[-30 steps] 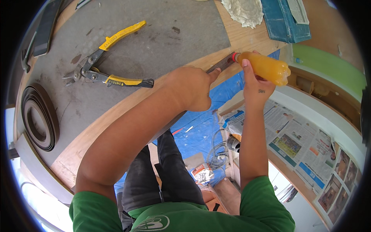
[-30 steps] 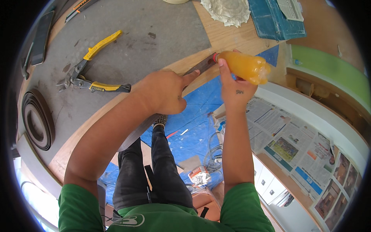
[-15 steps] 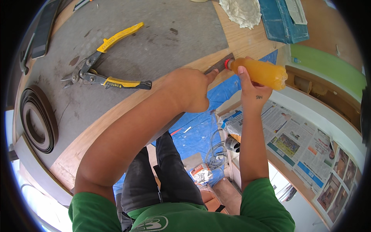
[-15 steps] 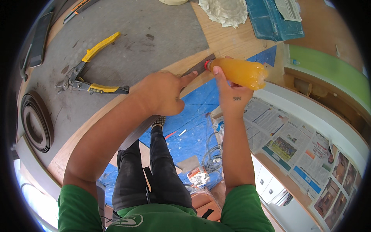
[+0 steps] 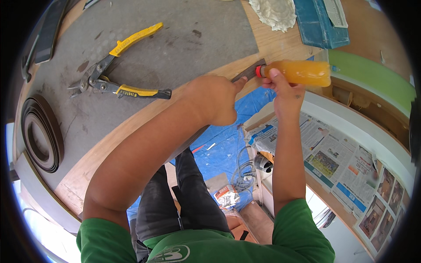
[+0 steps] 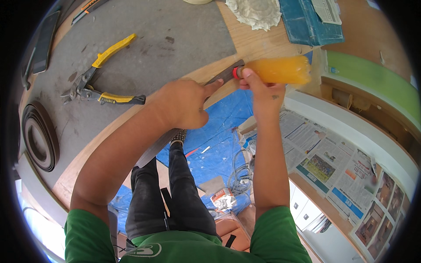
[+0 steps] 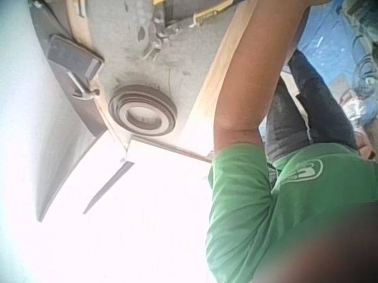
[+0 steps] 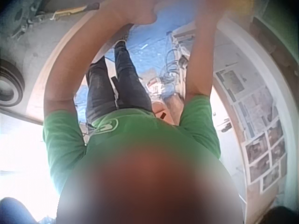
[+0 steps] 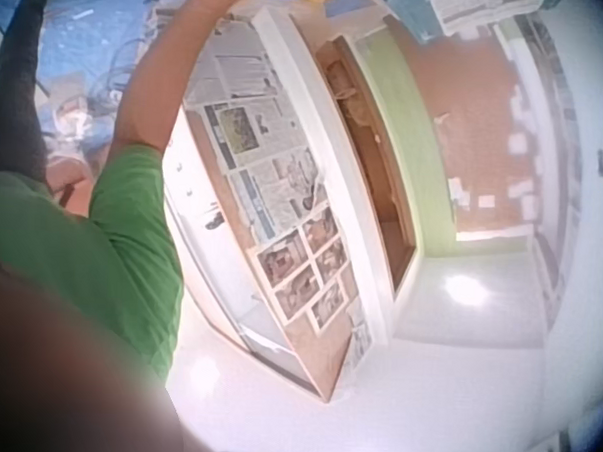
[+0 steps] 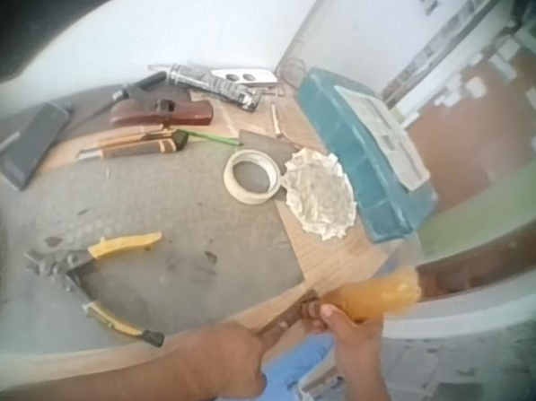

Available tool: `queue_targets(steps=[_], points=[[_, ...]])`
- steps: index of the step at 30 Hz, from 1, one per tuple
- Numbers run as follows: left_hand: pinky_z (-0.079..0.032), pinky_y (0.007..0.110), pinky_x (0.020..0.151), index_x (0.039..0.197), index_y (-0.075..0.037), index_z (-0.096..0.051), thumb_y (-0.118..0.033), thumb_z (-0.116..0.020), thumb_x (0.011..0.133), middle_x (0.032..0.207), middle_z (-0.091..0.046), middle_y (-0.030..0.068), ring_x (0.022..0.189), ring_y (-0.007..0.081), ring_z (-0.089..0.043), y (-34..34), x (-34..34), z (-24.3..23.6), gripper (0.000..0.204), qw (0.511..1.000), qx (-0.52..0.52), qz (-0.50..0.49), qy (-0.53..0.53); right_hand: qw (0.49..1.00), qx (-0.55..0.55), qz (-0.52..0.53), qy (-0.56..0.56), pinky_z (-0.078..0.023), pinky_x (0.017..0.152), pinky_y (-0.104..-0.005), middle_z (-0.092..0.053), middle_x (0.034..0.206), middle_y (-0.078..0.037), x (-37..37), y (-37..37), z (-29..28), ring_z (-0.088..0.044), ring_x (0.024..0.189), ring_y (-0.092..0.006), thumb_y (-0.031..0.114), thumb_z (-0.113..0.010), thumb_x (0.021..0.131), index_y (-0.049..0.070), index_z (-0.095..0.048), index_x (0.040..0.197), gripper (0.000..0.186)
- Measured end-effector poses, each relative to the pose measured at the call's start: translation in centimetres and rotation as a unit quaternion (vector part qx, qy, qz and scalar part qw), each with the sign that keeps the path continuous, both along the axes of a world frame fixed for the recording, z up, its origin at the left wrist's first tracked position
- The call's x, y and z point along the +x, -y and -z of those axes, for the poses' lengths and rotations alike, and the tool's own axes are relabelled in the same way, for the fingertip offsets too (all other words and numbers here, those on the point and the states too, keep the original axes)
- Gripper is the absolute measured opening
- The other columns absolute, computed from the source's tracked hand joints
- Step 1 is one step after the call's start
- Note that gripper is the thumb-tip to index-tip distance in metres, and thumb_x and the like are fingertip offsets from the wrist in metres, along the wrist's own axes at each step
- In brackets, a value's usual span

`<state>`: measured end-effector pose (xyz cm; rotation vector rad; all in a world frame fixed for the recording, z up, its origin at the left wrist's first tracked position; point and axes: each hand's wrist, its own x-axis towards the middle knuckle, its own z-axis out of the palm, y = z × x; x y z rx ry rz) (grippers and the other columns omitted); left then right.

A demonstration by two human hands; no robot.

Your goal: The person measures and cuts a strip of wood edge banding, then applies glue along its length and presses it onto the edge of a wooden board. The person uses shears to trim the banding and a glue bottle to apply adhesive before aligning the strip with the board edge.

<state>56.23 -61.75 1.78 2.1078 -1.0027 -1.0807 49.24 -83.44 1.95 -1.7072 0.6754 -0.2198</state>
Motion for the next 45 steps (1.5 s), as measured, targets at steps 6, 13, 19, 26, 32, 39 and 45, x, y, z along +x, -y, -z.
queue_targets(steps=[6, 13, 19, 26, 32, 39, 45], points=[[-0.058, 0.049, 0.084, 0.158, -0.011, -0.044, -0.021, -0.067, 0.074, 0.089, -0.073, 0.0218, 0.092, 0.0396, -0.072, 0.0, -0.1, 0.2, 0.088, 1.0, -0.004, -0.002, -0.004, 0.973, 0.182, 0.127, 0.059, -0.054, 0.057, -0.0274, -0.071, 0.09, -0.008, -0.2, 1.5, 0.1, -0.065, 0.065, -0.0173, 0.032, -0.08, 0.091, 0.007, -0.065, 0.109, 0.034], [-0.058, 0.05, 0.083, 0.158, -0.008, -0.042, -0.021, -0.067, 0.074, 0.089, -0.073, 0.0223, 0.091, 0.0399, -0.072, 0.1, -0.2, 0.5, 0.089, 1.0, -0.01, 0.006, 0.001, 0.946, 0.272, 0.165, 0.065, -0.048, 0.059, -0.0259, -0.071, 0.091, -0.005, -0.6, 2.9, 0.9, -0.06, 0.066, -0.0162, 0.041, -0.079, 0.092, 0.011, -0.064, 0.107, 0.037], [-0.059, 0.046, 0.091, 0.157, -0.007, -0.044, -0.017, -0.068, 0.074, 0.112, -0.075, 0.0182, 0.105, 0.0341, -0.073, 0.3, 0.2, -0.2, 0.087, 0.999, 0.028, 0.03, -0.01, 0.946, 0.267, 0.168, 0.068, -0.052, 0.061, -0.026, -0.071, 0.093, -0.006, -0.5, 2.6, 1.5, -0.062, 0.069, -0.0171, 0.037, -0.078, 0.094, 0.008, -0.065, 0.107, 0.034], [-0.059, 0.046, 0.092, 0.157, -0.007, -0.045, -0.018, -0.069, 0.074, 0.111, -0.075, 0.0181, 0.106, 0.0339, -0.073, 0.3, 0.5, -0.5, 0.087, 0.999, 0.032, 0.026, -0.018, 0.973, 0.166, 0.144, 0.067, -0.053, 0.063, -0.0286, -0.071, 0.092, -0.009, -0.6, 1.5, 1.6, -0.063, 0.066, -0.0166, 0.027, -0.081, 0.091, 0.005, -0.065, 0.11, 0.034], [-0.059, 0.049, 0.085, 0.158, -0.009, -0.044, -0.022, -0.067, 0.075, 0.092, -0.075, 0.0203, 0.094, 0.0381, -0.073, 0.0, 0.0, 0.3, 0.087, 1.0, -0.015, 0.003, 0.004, 0.99, -0.129, 0.041, 0.051, -0.057, 0.072, -0.0295, -0.072, 0.1, -0.012, -0.9, -1.5, 1.5, -0.067, 0.072, -0.0165, 0.015, -0.086, 0.086, -0.004, -0.066, 0.113, 0.039], [-0.058, 0.049, 0.085, 0.157, -0.01, -0.045, -0.023, -0.067, 0.075, 0.092, -0.075, 0.0196, 0.094, 0.038, -0.072, 0.0, 0.0, 0.6, 0.087, 1.0, -0.018, -0.001, 0.001, 0.985, -0.172, 0.023, 0.014, -0.055, 0.077, -0.0298, -0.072, 0.1, -0.01, -0.2, -2.7, 0.7, -0.068, 0.086, -0.0159, 0.012, -0.089, 0.084, -0.004, -0.07, 0.104, 0.033], [-0.058, 0.049, 0.085, 0.157, -0.011, -0.045, -0.023, -0.068, 0.075, 0.092, -0.074, 0.0207, 0.094, 0.0386, -0.072, 0.0, -0.1, 0.6, 0.087, 1.0, -0.018, -0.007, 0.006, 0.985, -0.165, 0.046, 0.027, -0.053, 0.071, -0.0284, -0.072, 0.09, -0.007, 0.0, -2.1, 0.7, -0.066, 0.079, -0.0136, 0.014, -0.087, 0.086, -0.004, -0.071, 0.097, 0.026]])
